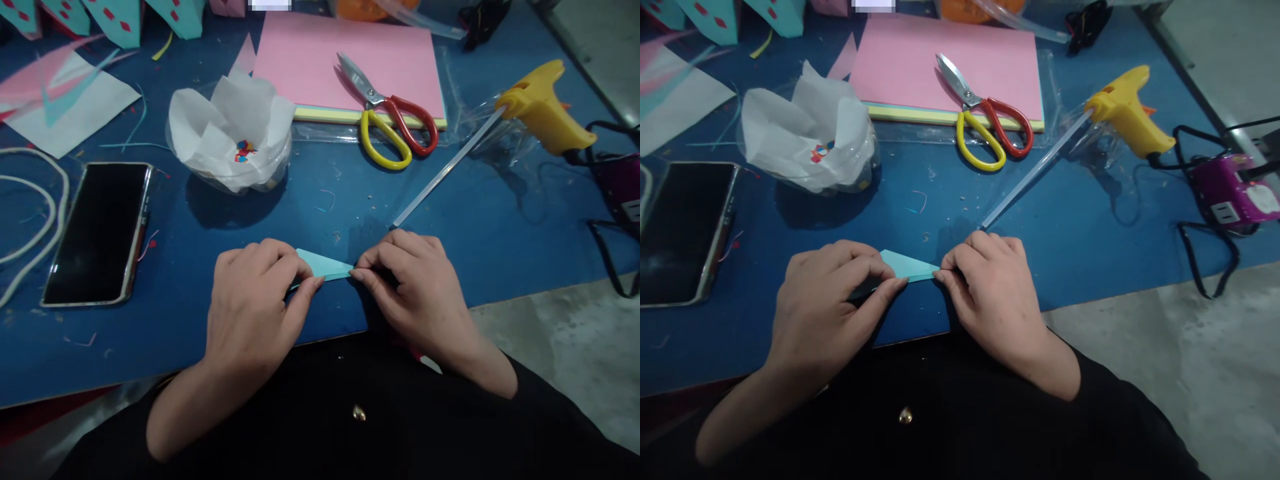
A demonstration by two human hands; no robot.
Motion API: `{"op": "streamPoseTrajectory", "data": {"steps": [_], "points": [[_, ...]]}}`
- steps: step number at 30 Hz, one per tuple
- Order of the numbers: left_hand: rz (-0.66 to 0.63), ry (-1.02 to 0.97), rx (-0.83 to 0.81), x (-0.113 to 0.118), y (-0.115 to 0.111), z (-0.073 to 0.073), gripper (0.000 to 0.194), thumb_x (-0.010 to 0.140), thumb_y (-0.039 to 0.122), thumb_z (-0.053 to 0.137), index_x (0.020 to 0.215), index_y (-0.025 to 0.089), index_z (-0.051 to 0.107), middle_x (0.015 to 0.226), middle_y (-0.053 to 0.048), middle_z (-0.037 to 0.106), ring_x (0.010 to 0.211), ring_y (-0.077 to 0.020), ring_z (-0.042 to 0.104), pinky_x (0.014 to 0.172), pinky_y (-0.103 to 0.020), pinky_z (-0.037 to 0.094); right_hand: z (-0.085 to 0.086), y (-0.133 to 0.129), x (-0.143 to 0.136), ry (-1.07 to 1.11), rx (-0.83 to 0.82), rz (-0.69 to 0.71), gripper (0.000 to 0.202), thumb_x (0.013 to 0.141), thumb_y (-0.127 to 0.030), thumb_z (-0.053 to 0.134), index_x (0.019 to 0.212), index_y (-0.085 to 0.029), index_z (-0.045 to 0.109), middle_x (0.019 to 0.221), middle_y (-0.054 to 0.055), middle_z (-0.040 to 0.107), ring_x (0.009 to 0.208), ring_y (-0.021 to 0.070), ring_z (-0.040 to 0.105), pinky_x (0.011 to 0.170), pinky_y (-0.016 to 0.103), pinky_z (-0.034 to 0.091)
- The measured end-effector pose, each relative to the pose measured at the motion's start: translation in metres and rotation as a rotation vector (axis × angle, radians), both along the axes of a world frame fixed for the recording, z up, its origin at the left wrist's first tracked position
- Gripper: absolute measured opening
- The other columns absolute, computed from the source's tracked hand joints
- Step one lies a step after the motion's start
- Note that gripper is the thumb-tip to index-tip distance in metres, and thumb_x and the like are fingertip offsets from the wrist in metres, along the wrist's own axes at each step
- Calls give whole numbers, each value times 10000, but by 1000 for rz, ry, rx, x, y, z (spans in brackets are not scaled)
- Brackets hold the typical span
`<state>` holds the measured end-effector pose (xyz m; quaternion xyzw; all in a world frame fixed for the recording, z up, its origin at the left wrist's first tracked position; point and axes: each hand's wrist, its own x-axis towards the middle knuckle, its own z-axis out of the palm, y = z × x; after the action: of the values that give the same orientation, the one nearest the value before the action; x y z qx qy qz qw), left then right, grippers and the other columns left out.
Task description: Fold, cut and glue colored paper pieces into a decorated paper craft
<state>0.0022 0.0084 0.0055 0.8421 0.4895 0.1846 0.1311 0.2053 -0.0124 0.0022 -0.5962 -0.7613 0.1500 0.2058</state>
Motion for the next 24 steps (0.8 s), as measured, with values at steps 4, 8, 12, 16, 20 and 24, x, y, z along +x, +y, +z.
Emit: {"op": "streamPoseTrajectory", "data": {"steps": [4, 8, 12, 16, 20, 24], "points": [[5, 7, 1, 0, 1, 0, 146, 915, 258, 597, 780, 217, 635, 857, -43, 657, 826, -248, 624, 753, -435, 372, 0, 0, -1, -33, -4, -10, 117, 917, -219, 589, 802, -207, 610, 795, 19, 605, 772, 209, 568, 740, 368, 346], [9, 11, 2, 1, 1, -1, 153, 918, 268, 589, 775, 225, 623, 852, -40, 656, 818, -245, 621, 753, -438, 375, 2, 2, -3, -55, -25, -15, 122, 917, -234, 572, 800, -210, 600, 809, 26, 613, 777, 214, 568, 735, 366, 342], [16, 20, 6, 1, 1, -2, 146, 913, 270, 586, 781, 221, 626, 861, -53, 651, 824, -262, 622, 752, -455, 378, 3, 3, -3, -70, -32, -21, 129, 915, -240, 567, 794, -209, 600, 803, 30, 606, 765, 213, 560, 728, 363, 344], [14, 32, 4, 1, 2, -1, 162, 912, 275, 579, 764, 219, 614, 852, -65, 643, 817, -279, 620, 740, -470, 382, 3, 3, -3, -94, -22, -25, 148, 923, -253, 570, 786, -201, 593, 797, 38, 598, 757, 216, 552, 710, 361, 346], [12, 39, 5, 2, 2, 0, 163, 910, 261, 576, 758, 212, 602, 840, -72, 638, 813, -285, 623, 735, -476, 388, 3, 3, -4, -111, -14, -23, 147, 921, -247, 575, 785, -196, 591, 795, 40, 592, 740, 215, 544, 701, 361, 347], [16, 40, 13, 2, 1, 0, 156, 906, 261, 582, 759, 213, 595, 838, -70, 635, 813, -288, 625, 740, -480, 394, 3, 4, -4, -113, -17, -29, 145, 915, -247, 584, 778, -198, 582, 788, 36, 580, 739, 217, 536, 693, 358, 343]]}}
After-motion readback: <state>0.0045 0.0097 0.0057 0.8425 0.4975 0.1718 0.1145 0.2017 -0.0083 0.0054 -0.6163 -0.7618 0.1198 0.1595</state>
